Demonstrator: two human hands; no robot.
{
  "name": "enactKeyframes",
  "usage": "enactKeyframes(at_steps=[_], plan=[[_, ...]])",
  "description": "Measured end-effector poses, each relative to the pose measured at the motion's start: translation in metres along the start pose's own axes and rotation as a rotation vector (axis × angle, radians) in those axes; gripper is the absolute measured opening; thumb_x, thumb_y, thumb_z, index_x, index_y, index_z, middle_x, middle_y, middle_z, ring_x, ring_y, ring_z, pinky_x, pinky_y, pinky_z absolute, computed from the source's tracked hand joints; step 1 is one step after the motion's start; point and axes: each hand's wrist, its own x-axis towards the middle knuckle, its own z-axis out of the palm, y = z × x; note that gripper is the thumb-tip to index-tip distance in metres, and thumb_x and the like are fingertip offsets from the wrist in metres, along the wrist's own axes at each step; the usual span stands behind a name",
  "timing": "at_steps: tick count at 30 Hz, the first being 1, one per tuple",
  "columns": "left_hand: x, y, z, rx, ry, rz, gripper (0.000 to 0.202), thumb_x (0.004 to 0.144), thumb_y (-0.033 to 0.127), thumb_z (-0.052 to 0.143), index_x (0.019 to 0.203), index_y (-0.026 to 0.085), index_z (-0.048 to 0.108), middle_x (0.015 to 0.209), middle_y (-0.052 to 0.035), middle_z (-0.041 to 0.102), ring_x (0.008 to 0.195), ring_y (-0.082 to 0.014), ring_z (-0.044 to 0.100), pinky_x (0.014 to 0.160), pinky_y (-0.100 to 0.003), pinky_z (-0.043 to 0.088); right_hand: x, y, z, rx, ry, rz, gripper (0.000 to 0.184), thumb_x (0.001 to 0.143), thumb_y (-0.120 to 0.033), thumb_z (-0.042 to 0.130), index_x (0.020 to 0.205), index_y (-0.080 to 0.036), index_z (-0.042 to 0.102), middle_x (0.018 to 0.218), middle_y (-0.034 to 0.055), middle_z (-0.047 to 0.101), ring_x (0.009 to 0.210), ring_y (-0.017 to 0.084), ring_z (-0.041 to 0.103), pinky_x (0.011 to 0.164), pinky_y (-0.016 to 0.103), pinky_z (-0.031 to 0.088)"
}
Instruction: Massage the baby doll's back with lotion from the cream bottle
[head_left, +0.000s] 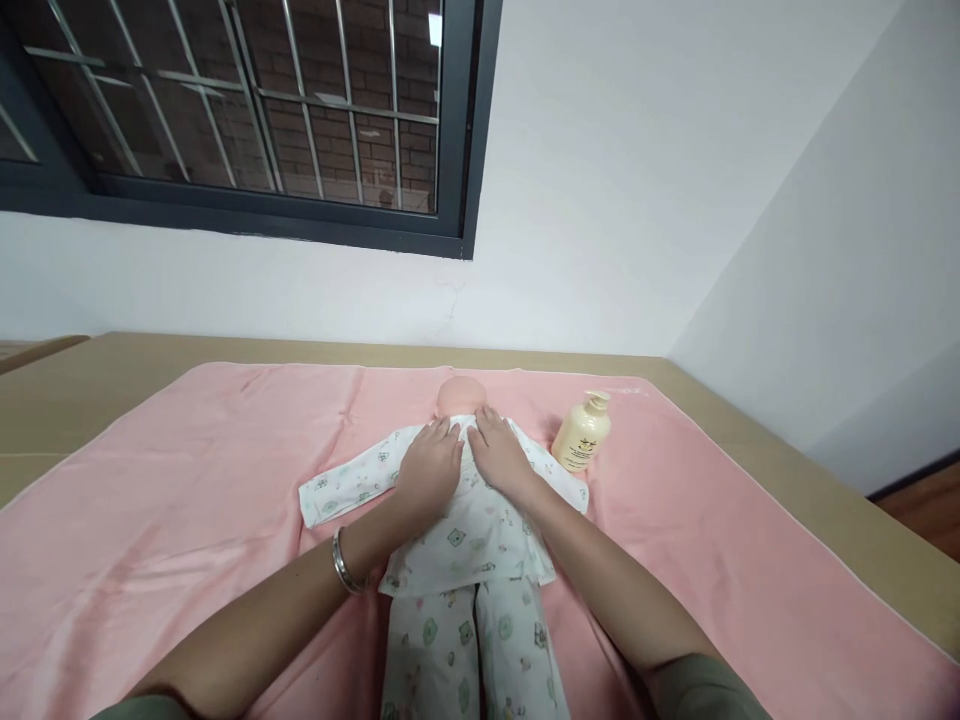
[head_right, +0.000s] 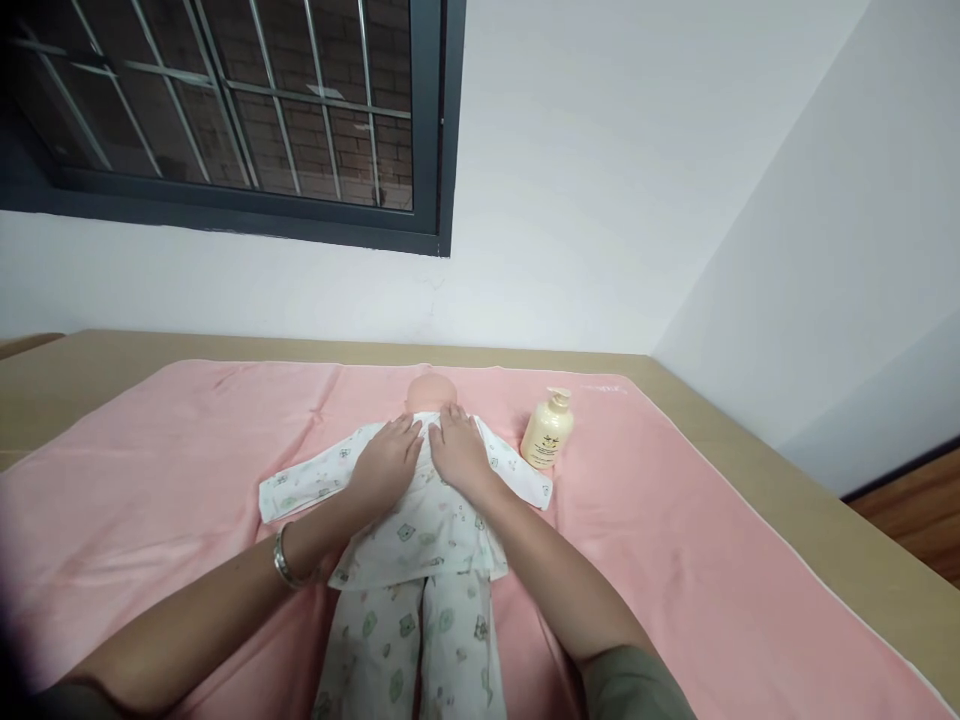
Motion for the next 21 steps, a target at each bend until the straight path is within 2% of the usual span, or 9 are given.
enactKeyframes(at_steps=[3, 5, 7, 11, 15, 18, 21], plan=[[0.007, -0.006, -0.001, -0.052, -0.023, -0.053, 0.043, 0.096, 0.027, 0.032, 0.117, 0.011, 0.065, 0.128, -0.0167, 0.065, 0.126, -0.0261, 0.056, 0.113, -0.046, 0.036, -0.014, -0.009, 0.007, -0.048, 0.049, -0.066, 0.054, 0.1, -0.027, 0.028, 0.146, 0.001, 0.037, 0.153, 0.0226, 0.035, 0.145, 0.03, 0.026, 0.117, 0.046, 0.019], [0.011, -0.011, 0.001, -0.102, -0.034, -0.08, 0.044, 0.096, 0.026, 0.03, 0.123, 0.012, 0.062, 0.133, -0.0152, 0.062, 0.129, -0.0249, 0.053, 0.113, -0.047, 0.036, -0.024, -0.015, 0.011, -0.083, 0.077, -0.14, 0.053, 0.1, -0.027, 0.029, 0.146, -0.003, 0.039, 0.154, 0.0202, 0.035, 0.145, 0.03, 0.024, 0.118, 0.045, 0.017], [0.012, -0.012, 0.005, -0.138, -0.018, -0.087, 0.045, 0.096, 0.026, 0.03, 0.128, 0.013, 0.059, 0.136, -0.014, 0.059, 0.132, -0.0245, 0.05, 0.114, -0.048, 0.034, -0.025, -0.014, 0.011, -0.088, 0.066, -0.154, 0.052, 0.1, -0.029, 0.029, 0.146, -0.007, 0.04, 0.154, 0.018, 0.036, 0.145, 0.029, 0.026, 0.117, 0.045, 0.018], [0.003, -0.009, 0.013, -0.173, 0.043, -0.112, 0.046, 0.095, 0.027, 0.033, 0.13, 0.01, 0.057, 0.138, -0.0163, 0.057, 0.134, -0.0286, 0.047, 0.115, -0.052, 0.032, -0.003, 0.006, 0.0, -0.034, 0.001, 0.004, 0.054, 0.101, -0.038, 0.031, 0.147, -0.011, 0.04, 0.153, 0.017, 0.038, 0.144, 0.029, 0.029, 0.116, 0.048, 0.017], [-0.005, -0.008, 0.015, -0.253, 0.15, -0.154, 0.045, 0.095, 0.028, 0.034, 0.132, 0.013, 0.056, 0.138, -0.0154, 0.057, 0.135, -0.0295, 0.045, 0.114, -0.053, 0.033, 0.01, 0.022, -0.017, -0.006, 0.012, 0.094, 0.053, 0.098, -0.042, 0.036, 0.137, -0.011, 0.052, 0.149, 0.0194, 0.043, 0.142, 0.033, 0.031, 0.115, 0.057, 0.013], [-0.008, -0.009, 0.015, -0.335, 0.261, -0.154, 0.047, 0.098, 0.029, 0.031, 0.138, 0.016, 0.049, 0.144, -0.0148, 0.051, 0.14, -0.0279, 0.039, 0.116, -0.053, 0.031, 0.002, 0.016, -0.025, 0.005, 0.171, 0.111, 0.053, 0.097, -0.035, 0.035, 0.141, -0.01, 0.047, 0.153, 0.0194, 0.036, 0.145, 0.031, 0.024, 0.116, 0.056, 0.01], [-0.011, -0.008, 0.013, -0.38, 0.37, -0.12, 0.049, 0.099, 0.031, 0.027, 0.143, 0.015, 0.042, 0.148, -0.0165, 0.045, 0.143, -0.0266, 0.034, 0.118, -0.052, 0.027, -0.012, -0.001, -0.02, 0.016, 0.364, -0.085, 0.054, 0.093, -0.029, 0.039, 0.145, -0.015, 0.041, 0.159, 0.013, 0.026, 0.148, 0.026, 0.016, 0.119, 0.052, 0.004]])
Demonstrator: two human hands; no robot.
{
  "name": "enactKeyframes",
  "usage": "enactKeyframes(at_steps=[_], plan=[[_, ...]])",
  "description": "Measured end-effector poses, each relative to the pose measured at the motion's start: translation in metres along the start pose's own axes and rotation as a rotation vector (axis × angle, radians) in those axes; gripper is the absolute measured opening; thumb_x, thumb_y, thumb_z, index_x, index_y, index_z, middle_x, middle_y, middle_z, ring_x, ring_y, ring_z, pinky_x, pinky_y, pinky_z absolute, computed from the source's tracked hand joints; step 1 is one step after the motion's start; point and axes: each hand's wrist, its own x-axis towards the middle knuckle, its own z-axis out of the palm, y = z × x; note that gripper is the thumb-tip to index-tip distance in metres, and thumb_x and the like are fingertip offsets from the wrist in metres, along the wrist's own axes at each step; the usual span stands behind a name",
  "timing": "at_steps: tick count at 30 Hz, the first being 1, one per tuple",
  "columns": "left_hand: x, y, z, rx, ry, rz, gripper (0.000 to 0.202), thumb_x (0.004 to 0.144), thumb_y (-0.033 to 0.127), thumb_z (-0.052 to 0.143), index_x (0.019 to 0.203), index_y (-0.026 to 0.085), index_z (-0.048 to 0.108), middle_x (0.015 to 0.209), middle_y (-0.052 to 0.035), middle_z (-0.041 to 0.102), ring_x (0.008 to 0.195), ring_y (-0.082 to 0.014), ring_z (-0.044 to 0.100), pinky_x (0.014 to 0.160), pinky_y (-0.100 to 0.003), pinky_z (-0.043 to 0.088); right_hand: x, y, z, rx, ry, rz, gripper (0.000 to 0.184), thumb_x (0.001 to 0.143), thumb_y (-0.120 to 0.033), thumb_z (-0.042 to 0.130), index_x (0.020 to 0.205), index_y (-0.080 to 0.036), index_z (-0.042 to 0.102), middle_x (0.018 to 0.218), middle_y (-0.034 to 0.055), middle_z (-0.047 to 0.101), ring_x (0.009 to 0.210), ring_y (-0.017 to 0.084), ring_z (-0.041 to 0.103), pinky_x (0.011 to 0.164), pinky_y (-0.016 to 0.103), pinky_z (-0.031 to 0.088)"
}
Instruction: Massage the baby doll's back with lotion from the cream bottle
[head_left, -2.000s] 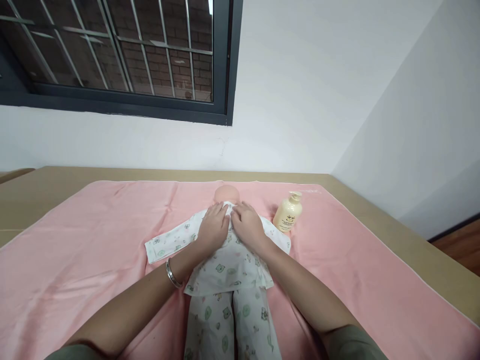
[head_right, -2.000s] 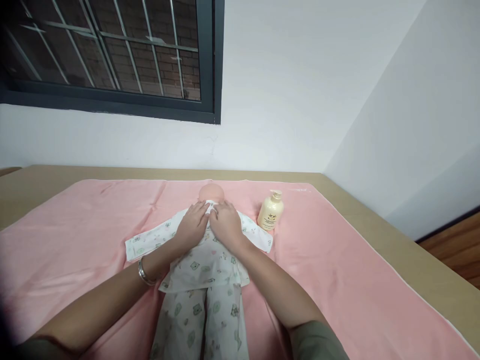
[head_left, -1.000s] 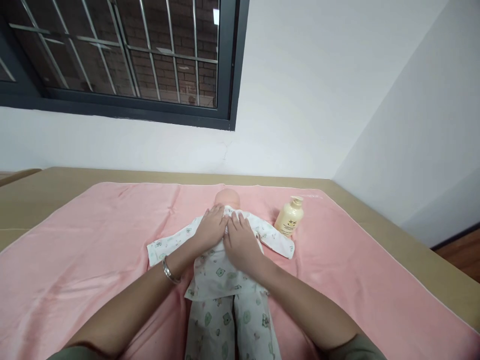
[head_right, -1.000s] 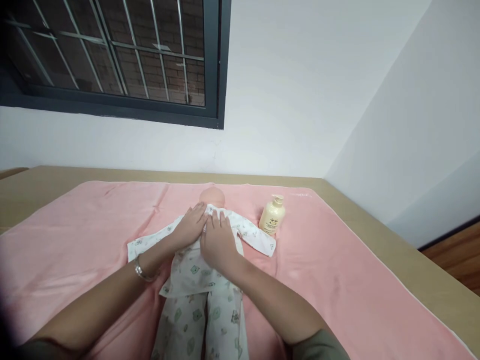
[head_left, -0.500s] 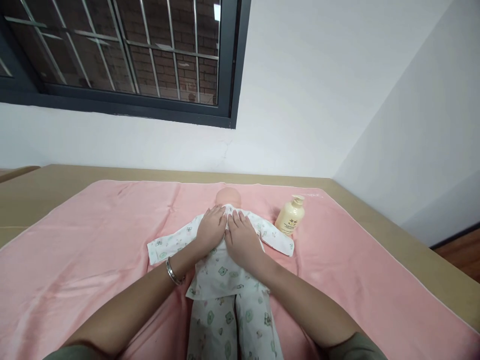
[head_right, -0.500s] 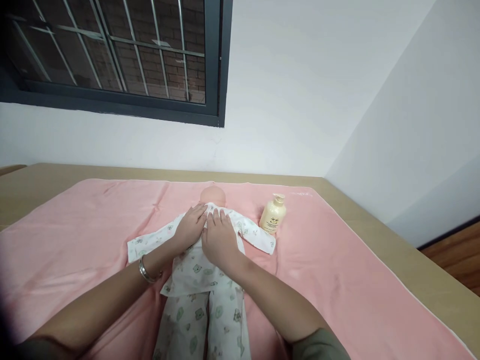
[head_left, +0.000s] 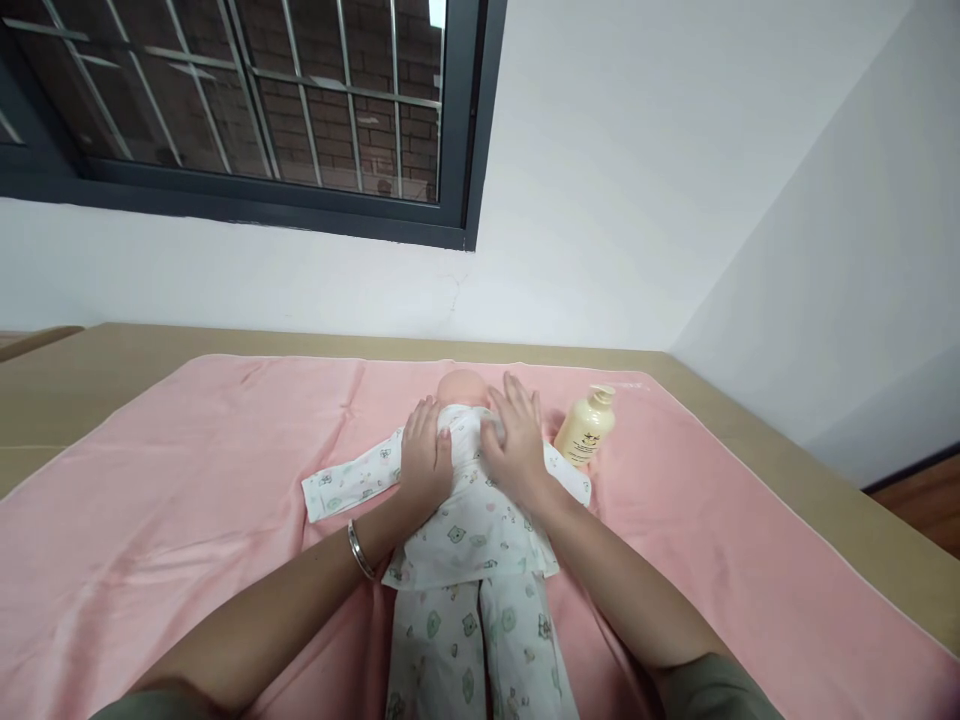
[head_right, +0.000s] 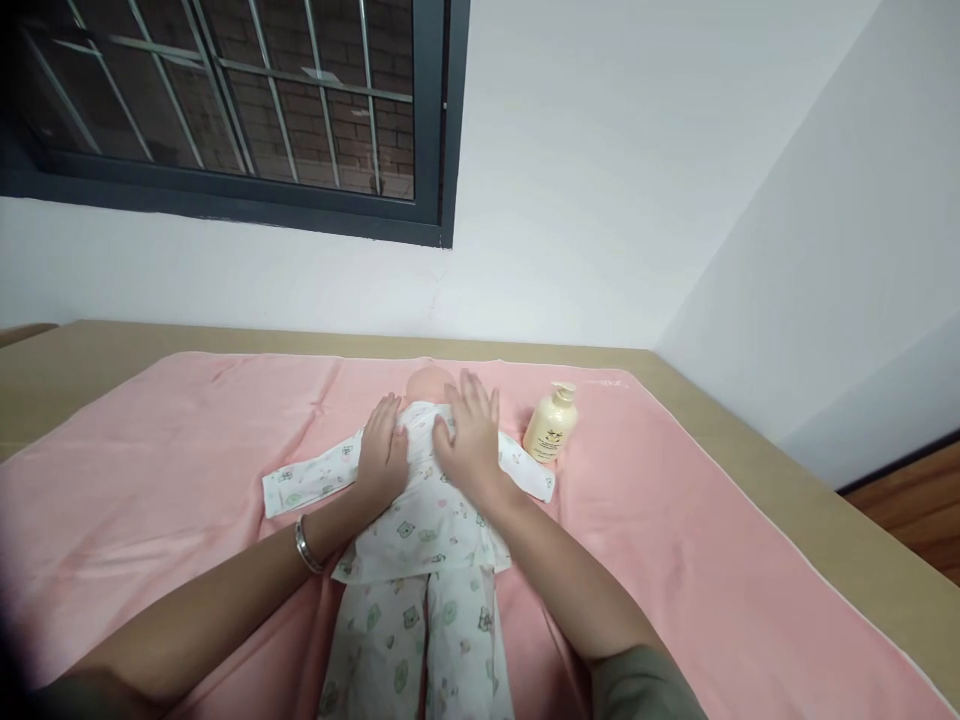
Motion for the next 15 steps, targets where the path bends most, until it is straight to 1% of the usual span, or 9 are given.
enactKeyframes(at_steps=[1, 2, 4, 5, 6, 9, 12, 13, 15], plan=[[-0.001, 0.001, -0.001, -0.011, 0.03, 0.013, 0.05, 0.1, 0.032, 0.026, 0.144, 0.014, 0.041, 0.149, -0.0173, 0.044, 0.143, -0.0266, 0.033, 0.118, -0.052, 0.026, -0.005, -0.006, 0.002, 0.006, -0.014, -0.082, 0.054, 0.093, -0.03, 0.042, 0.145, -0.017, 0.042, 0.159, 0.0119, 0.026, 0.148, 0.026, 0.015, 0.119, 0.053, 0.002], [-0.001, 0.002, -0.002, -0.019, 0.052, 0.023, 0.05, 0.1, 0.033, 0.025, 0.144, 0.014, 0.039, 0.15, -0.0181, 0.043, 0.143, -0.0267, 0.033, 0.118, -0.052, 0.026, -0.008, -0.011, 0.005, 0.002, -0.077, -0.144, 0.053, 0.093, -0.032, 0.043, 0.144, -0.018, 0.043, 0.159, 0.0116, 0.028, 0.148, 0.027, 0.016, 0.118, 0.055, 0.002], [-0.002, 0.004, -0.004, -0.024, 0.068, 0.034, 0.052, 0.101, 0.036, 0.023, 0.145, 0.013, 0.037, 0.151, -0.0191, 0.041, 0.144, -0.027, 0.032, 0.117, -0.052, 0.026, -0.013, -0.017, 0.01, -0.009, -0.243, -0.202, 0.051, 0.094, -0.035, 0.044, 0.143, -0.019, 0.046, 0.157, 0.0126, 0.033, 0.147, 0.028, 0.019, 0.117, 0.058, 0.004], [-0.002, 0.005, -0.004, -0.024, 0.066, 0.036, 0.052, 0.101, 0.037, 0.022, 0.145, 0.013, 0.037, 0.151, -0.0194, 0.04, 0.144, -0.0271, 0.032, 0.117, -0.052, 0.026, -0.013, -0.018, 0.012, -0.01, -0.296, -0.203, 0.05, 0.096, -0.036, 0.042, 0.143, -0.019, 0.046, 0.156, 0.0132, 0.034, 0.147, 0.028, 0.021, 0.117, 0.057, 0.007], [-0.002, 0.005, -0.005, -0.025, 0.061, 0.035, 0.053, 0.101, 0.038, 0.021, 0.146, 0.014, 0.036, 0.151, -0.0194, 0.04, 0.143, -0.0271, 0.032, 0.117, -0.052, 0.025, -0.013, -0.017, 0.013, -0.009, -0.31, -0.193, 0.05, 0.097, -0.035, 0.04, 0.143, -0.018, 0.045, 0.156, 0.0137, 0.033, 0.146, 0.027, 0.021, 0.117, 0.056, 0.009], [-0.003, 0.006, -0.006, -0.036, 0.052, 0.029, 0.054, 0.101, 0.04, 0.021, 0.146, 0.015, 0.036, 0.15, -0.0189, 0.041, 0.143, -0.0265, 0.033, 0.118, -0.051, 0.025, -0.008, -0.01, 0.015, -0.004, -0.268, -0.157, 0.052, 0.098, -0.035, 0.037, 0.147, -0.015, 0.04, 0.158, 0.0149, 0.028, 0.147, 0.026, 0.019, 0.118, 0.053, 0.012], [-0.003, 0.006, -0.006, -0.041, 0.047, 0.022, 0.053, 0.101, 0.04, 0.022, 0.145, 0.014, 0.036, 0.149, -0.0186, 0.043, 0.142, -0.0259, 0.034, 0.118, -0.05, 0.025, -0.006, -0.004, 0.015, 0.02, -0.321, -0.136, 0.054, 0.098, -0.038, 0.038, 0.147, -0.014, 0.04, 0.157, 0.0156, 0.03, 0.147, 0.028, 0.021, 0.117, 0.054, 0.015], [-0.003, 0.006, -0.005, -0.04, 0.045, 0.019, 0.053, 0.101, 0.041, 0.022, 0.144, 0.014, 0.037, 0.149, -0.0185, 0.043, 0.142, -0.0258, 0.034, 0.118, -0.049, 0.025, -0.007, -0.003, 0.015, 0.035, -0.314, -0.127, 0.054, 0.098, -0.039, 0.037, 0.146, -0.014, 0.04, 0.157, 0.0156, 0.03, 0.146, 0.028, 0.022, 0.116, 0.054, 0.015], [-0.003, 0.005, -0.005, -0.039, 0.036, 0.007, 0.053, 0.101, 0.041, 0.023, 0.143, 0.014, 0.038, 0.147, -0.0179, 0.045, 0.141, -0.0256, 0.036, 0.117, -0.049, 0.026, -0.009, -0.003, 0.016, 0.067, -0.252, -0.141, 0.054, 0.099, -0.039, 0.036, 0.147, -0.014, 0.039, 0.157, 0.015, 0.03, 0.147, 0.026, 0.021, 0.117, 0.052, 0.016]])
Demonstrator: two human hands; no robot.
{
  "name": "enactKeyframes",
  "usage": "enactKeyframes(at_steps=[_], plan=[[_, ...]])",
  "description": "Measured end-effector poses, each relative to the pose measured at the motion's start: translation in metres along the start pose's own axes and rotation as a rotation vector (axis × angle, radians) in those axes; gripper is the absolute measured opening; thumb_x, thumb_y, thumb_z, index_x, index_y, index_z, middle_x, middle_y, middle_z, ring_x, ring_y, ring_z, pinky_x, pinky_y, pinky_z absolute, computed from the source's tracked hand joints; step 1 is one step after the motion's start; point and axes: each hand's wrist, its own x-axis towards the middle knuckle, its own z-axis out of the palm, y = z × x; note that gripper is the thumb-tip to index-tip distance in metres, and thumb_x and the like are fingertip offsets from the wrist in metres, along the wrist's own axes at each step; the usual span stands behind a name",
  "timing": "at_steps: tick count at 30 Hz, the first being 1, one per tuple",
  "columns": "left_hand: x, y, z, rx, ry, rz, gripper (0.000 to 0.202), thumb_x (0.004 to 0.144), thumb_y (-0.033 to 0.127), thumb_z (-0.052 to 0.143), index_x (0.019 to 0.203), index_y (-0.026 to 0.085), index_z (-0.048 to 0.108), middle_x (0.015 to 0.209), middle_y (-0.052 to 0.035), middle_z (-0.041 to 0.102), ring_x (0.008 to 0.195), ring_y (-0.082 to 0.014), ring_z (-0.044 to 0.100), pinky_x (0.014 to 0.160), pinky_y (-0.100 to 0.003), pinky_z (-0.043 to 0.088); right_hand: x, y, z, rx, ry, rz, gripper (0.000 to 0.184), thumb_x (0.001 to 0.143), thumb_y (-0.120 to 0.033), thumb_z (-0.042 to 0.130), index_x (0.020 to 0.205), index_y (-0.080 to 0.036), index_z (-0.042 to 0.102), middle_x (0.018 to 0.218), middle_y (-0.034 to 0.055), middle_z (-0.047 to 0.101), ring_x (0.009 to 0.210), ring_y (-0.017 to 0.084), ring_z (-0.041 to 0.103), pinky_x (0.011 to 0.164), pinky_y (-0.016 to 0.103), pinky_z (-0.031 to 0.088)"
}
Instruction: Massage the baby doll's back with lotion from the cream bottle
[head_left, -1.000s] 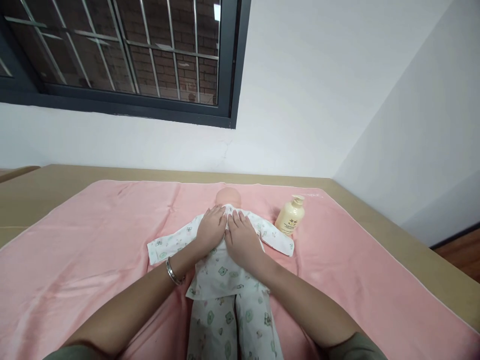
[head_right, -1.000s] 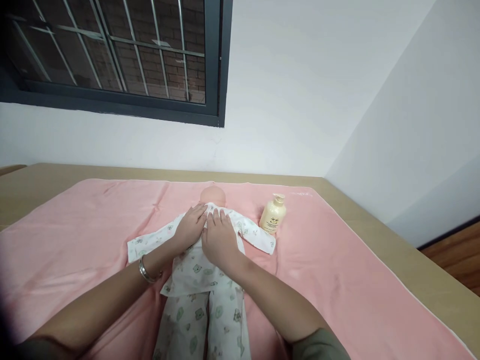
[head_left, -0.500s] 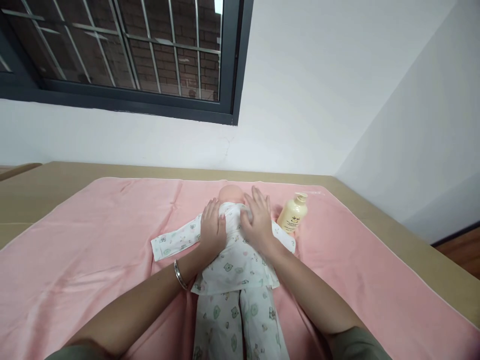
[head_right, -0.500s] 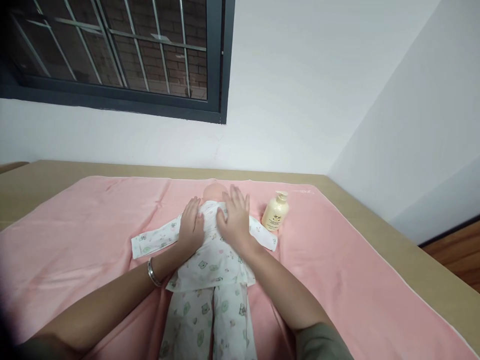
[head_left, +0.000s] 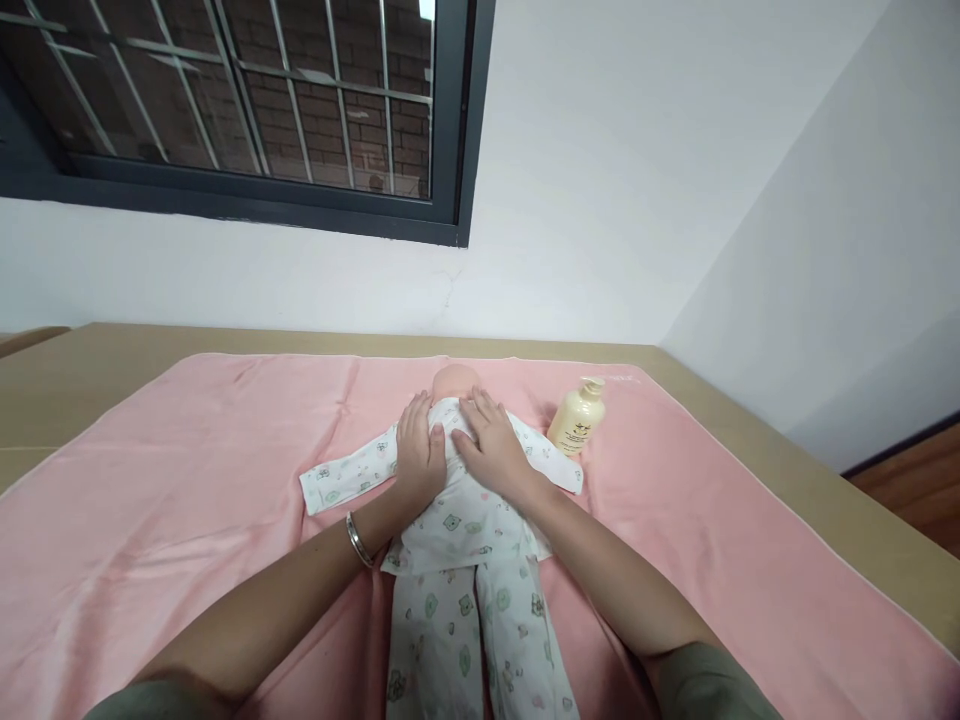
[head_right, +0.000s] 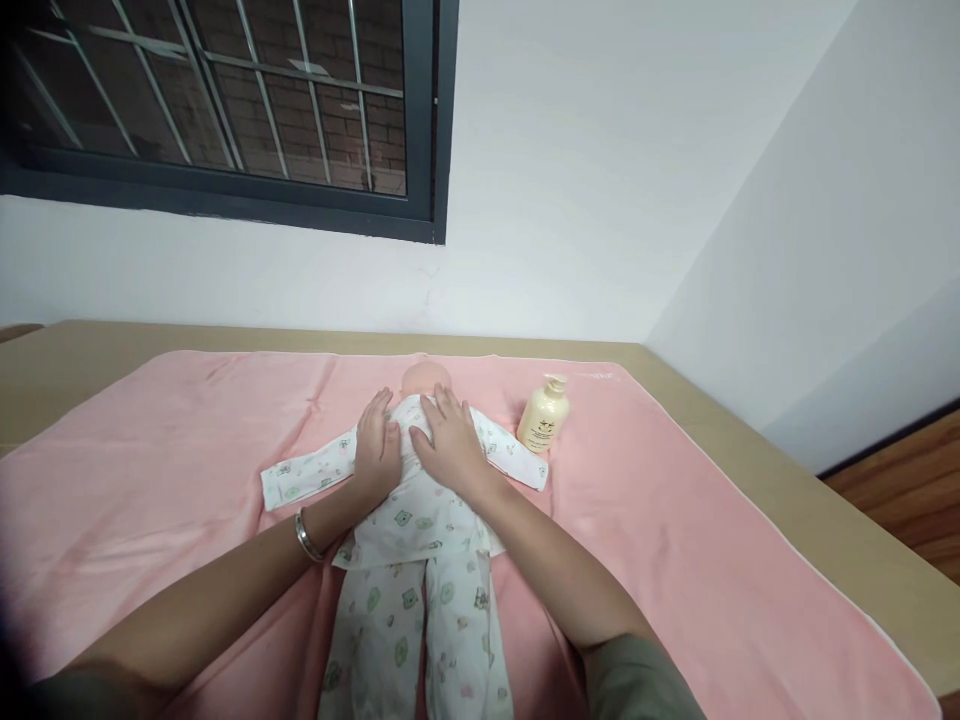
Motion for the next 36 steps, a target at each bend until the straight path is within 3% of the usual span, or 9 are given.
enactKeyframes(at_steps=[5, 9, 11, 14, 20, 24, 27, 31, 36], plan=[[0.001, -0.002, 0.0, -0.024, -0.03, -0.041, 0.05, 0.099, 0.04, 0.027, 0.14, 0.015, 0.042, 0.142, -0.0174, 0.049, 0.136, -0.0272, 0.042, 0.115, -0.049, 0.031, -0.025, -0.008, -0.004, 0.015, 0.016, -0.096, 0.049, 0.095, -0.033, 0.039, 0.139, -0.015, 0.049, 0.152, 0.0132, 0.04, 0.143, 0.026, 0.028, 0.116, 0.049, 0.021], [0.002, -0.005, 0.001, -0.082, -0.03, -0.141, 0.046, 0.098, 0.036, 0.032, 0.137, 0.016, 0.044, 0.137, -0.0167, 0.053, 0.13, -0.0277, 0.047, 0.11, -0.05, 0.037, -0.085, -0.034, -0.013, 0.012, 0.066, -0.237, 0.046, 0.083, -0.029, 0.05, 0.127, -0.02, 0.059, 0.139, 0.0107, 0.053, 0.129, 0.027, 0.043, 0.107, 0.047, 0.033], [0.003, -0.007, 0.002, -0.102, -0.028, -0.175, 0.044, 0.097, 0.035, 0.033, 0.135, 0.016, 0.046, 0.135, -0.016, 0.055, 0.129, -0.0275, 0.048, 0.109, -0.05, 0.038, -0.118, -0.051, -0.012, -0.046, 0.054, -0.204, 0.044, 0.076, -0.025, 0.055, 0.119, -0.022, 0.063, 0.123, 0.0109, 0.06, 0.111, 0.029, 0.051, 0.093, 0.046, 0.041], [0.004, -0.008, 0.002, -0.108, -0.032, -0.171, 0.044, 0.097, 0.035, 0.034, 0.134, 0.015, 0.047, 0.133, -0.0159, 0.056, 0.129, -0.0277, 0.048, 0.11, -0.05, 0.036, -0.143, -0.069, -0.003, -0.224, -0.003, -0.106, 0.063, 0.073, -0.02, 0.06, 0.136, -0.019, 0.052, 0.121, 0.0143, 0.058, 0.104, 0.032, 0.049, 0.084, 0.047, 0.041], [0.004, -0.004, -0.001, -0.122, -0.013, -0.16, 0.043, 0.096, 0.035, 0.035, 0.134, 0.017, 0.046, 0.132, -0.0149, 0.056, 0.13, -0.0276, 0.047, 0.11, -0.048, 0.036, -0.127, -0.056, 0.02, -0.346, 0.111, -0.181, 0.018, 0.09, -0.013, 0.049, 0.095, -0.019, 0.065, 0.094, 0.0091, 0.061, 0.089, 0.024, 0.048, 0.079, 0.04, 0.038], [0.015, 0.004, -0.007, -0.141, 0.037, -0.237, 0.038, 0.097, 0.035, 0.036, 0.129, 0.021, 0.05, 0.131, -0.013, 0.059, 0.128, -0.0268, 0.049, 0.112, -0.049, 0.032, -0.126, -0.049, 0.029, -0.301, 0.118, -0.201, 0.021, 0.09, -0.008, 0.044, 0.089, -0.018, 0.063, 0.084, 0.0067, 0.059, 0.08, 0.021, 0.048, 0.072, 0.035, 0.038], [0.031, 0.015, -0.019, -0.245, 0.127, -0.262, 0.035, 0.097, 0.036, 0.037, 0.125, 0.022, 0.053, 0.129, -0.0104, 0.06, 0.125, -0.0231, 0.052, 0.11, -0.043, 0.036, -0.125, -0.055, 0.027, -0.326, -0.006, -0.165, 0.013, 0.09, -0.018, 0.051, 0.085, -0.017, 0.063, 0.083, 0.0068, 0.062, 0.077, 0.021, 0.053, 0.069, 0.035, 0.039], [0.045, 0.036, -0.04, -0.42, 0.181, -0.251, 0.031, 0.097, 0.037, 0.041, 0.12, 0.022, 0.056, 0.125, -0.0086, 0.062, 0.121, -0.0199, 0.055, 0.107, -0.036, 0.039, -0.116, -0.067, 0.02, -0.344, -0.201, -0.093, 0.03, 0.096, -0.037, 0.049, 0.084, -0.018, 0.068, 0.078, 0.0072, 0.069, 0.074, 0.022, 0.062, 0.067, 0.034, 0.042], [0.044, 0.063, -0.048, -0.536, 0.145, -0.243, 0.029, 0.096, 0.037, 0.044, 0.116, 0.021, 0.058, 0.119, -0.0075, 0.064, 0.117, -0.019, 0.057, 0.107, -0.036, 0.04, -0.108, -0.076, 0.016, -0.333, -0.285, 0.005, 0.042, 0.099, -0.035, 0.04, 0.08, -0.017, 0.073, 0.074, 0.0086, 0.073, 0.067, 0.024, 0.067, 0.063, 0.034, 0.045]])
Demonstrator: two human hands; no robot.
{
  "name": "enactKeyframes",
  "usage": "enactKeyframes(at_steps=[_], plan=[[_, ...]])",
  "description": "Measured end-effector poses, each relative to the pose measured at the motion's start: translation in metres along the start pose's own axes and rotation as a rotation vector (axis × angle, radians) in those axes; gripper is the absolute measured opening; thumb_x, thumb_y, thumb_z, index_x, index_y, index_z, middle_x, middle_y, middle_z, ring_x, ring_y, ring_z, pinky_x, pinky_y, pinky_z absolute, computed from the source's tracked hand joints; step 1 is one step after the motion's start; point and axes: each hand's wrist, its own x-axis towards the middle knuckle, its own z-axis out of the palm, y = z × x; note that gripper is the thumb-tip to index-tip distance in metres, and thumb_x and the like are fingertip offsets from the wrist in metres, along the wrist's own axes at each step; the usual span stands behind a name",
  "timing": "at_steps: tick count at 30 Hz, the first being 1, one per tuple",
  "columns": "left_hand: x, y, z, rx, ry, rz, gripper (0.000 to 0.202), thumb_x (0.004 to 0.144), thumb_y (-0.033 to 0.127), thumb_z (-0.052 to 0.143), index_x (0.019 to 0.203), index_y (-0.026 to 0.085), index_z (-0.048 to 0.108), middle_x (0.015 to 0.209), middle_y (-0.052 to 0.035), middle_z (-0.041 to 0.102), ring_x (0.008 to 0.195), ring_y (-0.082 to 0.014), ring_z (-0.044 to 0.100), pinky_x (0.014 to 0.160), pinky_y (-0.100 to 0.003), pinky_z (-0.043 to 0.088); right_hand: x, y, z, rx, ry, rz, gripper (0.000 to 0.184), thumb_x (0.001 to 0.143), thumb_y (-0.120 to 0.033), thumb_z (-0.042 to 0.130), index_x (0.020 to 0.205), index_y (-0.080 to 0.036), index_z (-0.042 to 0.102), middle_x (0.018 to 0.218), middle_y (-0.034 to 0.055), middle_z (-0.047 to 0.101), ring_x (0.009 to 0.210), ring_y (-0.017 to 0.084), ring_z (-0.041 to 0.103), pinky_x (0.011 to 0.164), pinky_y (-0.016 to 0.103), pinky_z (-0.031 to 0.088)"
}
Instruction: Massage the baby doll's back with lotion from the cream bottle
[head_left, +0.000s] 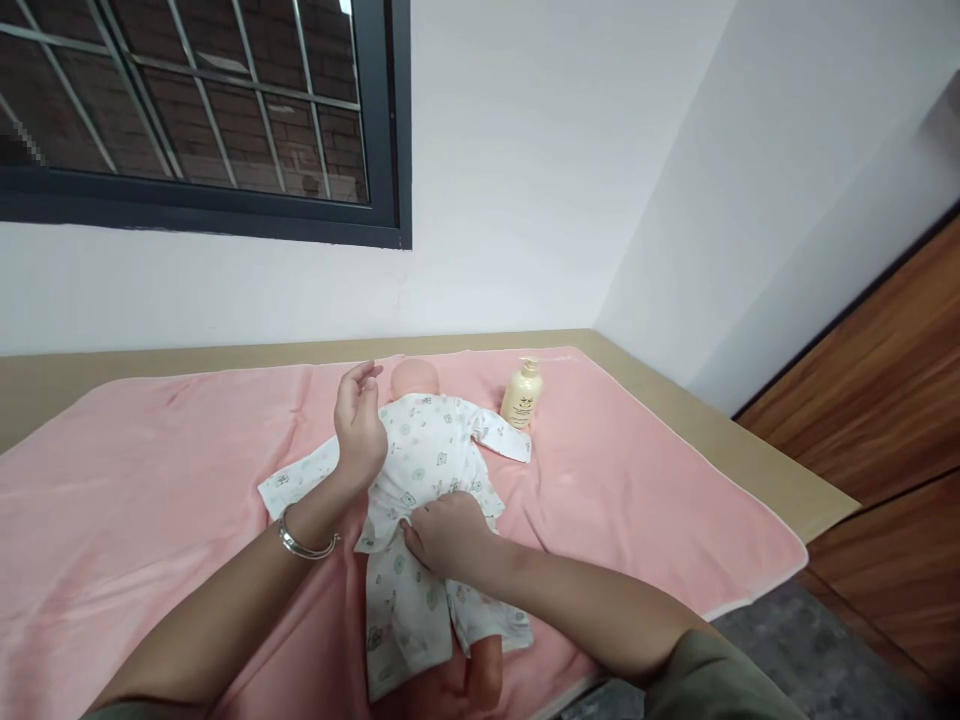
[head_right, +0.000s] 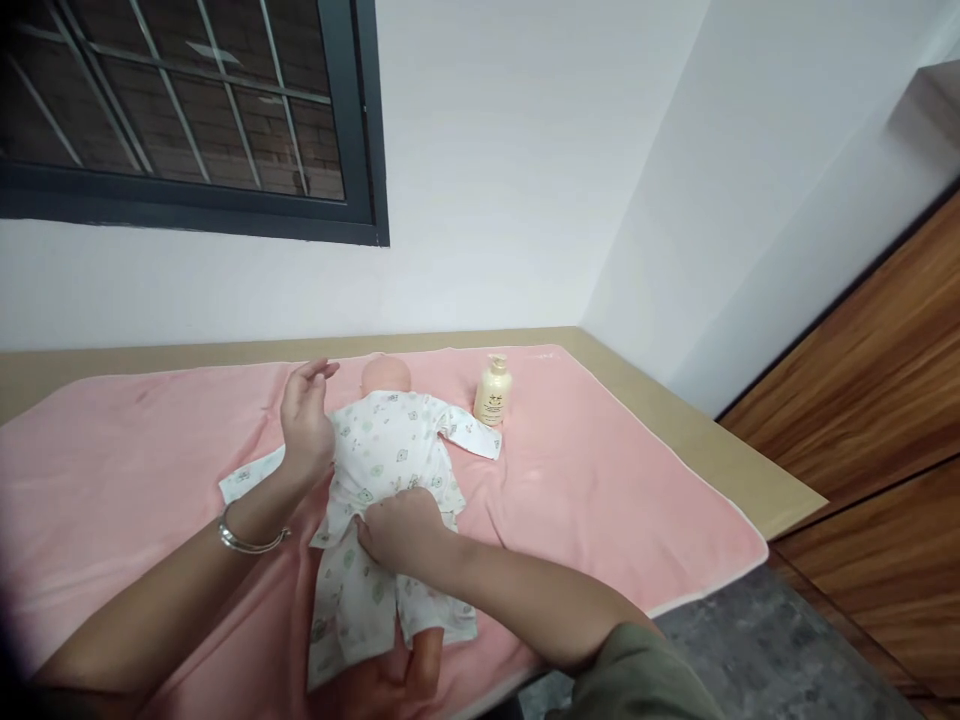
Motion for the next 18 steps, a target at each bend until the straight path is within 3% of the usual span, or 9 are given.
enactKeyframes(at_steps=[5, 8, 10, 12, 14, 18], plan=[[-0.008, 0.008, 0.04, -0.091, -0.098, -0.119, 0.028, 0.091, 0.04, 0.048, 0.108, 0.021, 0.06, 0.114, -0.0076, 0.066, 0.114, -0.0205, 0.06, 0.105, -0.039, 0.042, -0.003, 0.008, -0.021, 0.204, -0.079, -0.024, 0.037, 0.095, -0.044, 0.048, 0.078, -0.021, 0.072, 0.08, 0.0036, 0.074, 0.072, 0.021, 0.067, 0.062, 0.03, 0.046], [-0.001, 0.015, 0.074, -0.294, -0.246, -0.39, 0.027, 0.089, 0.04, 0.047, 0.097, 0.019, 0.062, 0.105, -0.0101, 0.069, 0.103, -0.0229, 0.066, 0.097, -0.043, 0.048, -0.007, 0.04, -0.054, 0.433, -0.07, -0.156, 0.03, 0.091, -0.049, 0.053, 0.095, -0.026, 0.072, 0.096, -0.0003, 0.074, 0.082, 0.018, 0.067, 0.067, 0.026, 0.046], [0.007, 0.022, 0.098, -0.492, -0.329, -0.668, 0.027, 0.089, 0.038, 0.044, 0.092, 0.018, 0.061, 0.102, -0.0127, 0.07, 0.096, -0.0244, 0.069, 0.089, -0.044, 0.053, -0.004, 0.076, -0.08, 0.458, 0.066, -0.027, 0.033, 0.098, -0.038, 0.041, 0.104, -0.026, 0.071, 0.1, -0.0005, 0.073, 0.086, 0.017, 0.067, 0.074, 0.026, 0.047], [0.015, 0.03, 0.12, -0.65, -0.332, -0.924, 0.027, 0.089, 0.037, 0.041, 0.091, 0.019, 0.06, 0.105, -0.0136, 0.07, 0.095, -0.0239, 0.07, 0.084, -0.041, 0.056, 0.005, 0.118, -0.103, 0.331, 0.29, 0.278, 0.043, 0.1, -0.027, 0.028, 0.112, -0.02, 0.068, 0.105, 0.0047, 0.072, 0.093, 0.019, 0.066, 0.085, 0.03, 0.046], [0.02, 0.033, 0.143, -0.705, -0.297, -1.093, 0.028, 0.091, 0.036, 0.038, 0.097, 0.019, 0.059, 0.109, -0.0135, 0.069, 0.096, -0.0217, 0.07, 0.08, -0.035, 0.057, 0.018, 0.155, -0.116, 0.158, 0.46, 0.494, 0.044, 0.097, -0.019, 0.028, 0.121, -0.016, 0.064, 0.12, 0.01, 0.067, 0.115, 0.023, 0.059, 0.101, 0.034, 0.038], [0.018, 0.025, 0.182, -0.639, -0.318, -1.252, 0.035, 0.092, 0.031, 0.034, 0.111, 0.013, 0.057, 0.107, -0.018, 0.067, 0.093, -0.0235, 0.07, 0.074, -0.035, 0.058, 0.044, 0.19, -0.106, 0.093, 0.476, 0.501, 0.047, 0.087, -0.01, 0.04, 0.132, -0.004, 0.054, 0.14, 0.02, 0.053, 0.135, 0.026, 0.041, 0.115, 0.04, 0.019]])
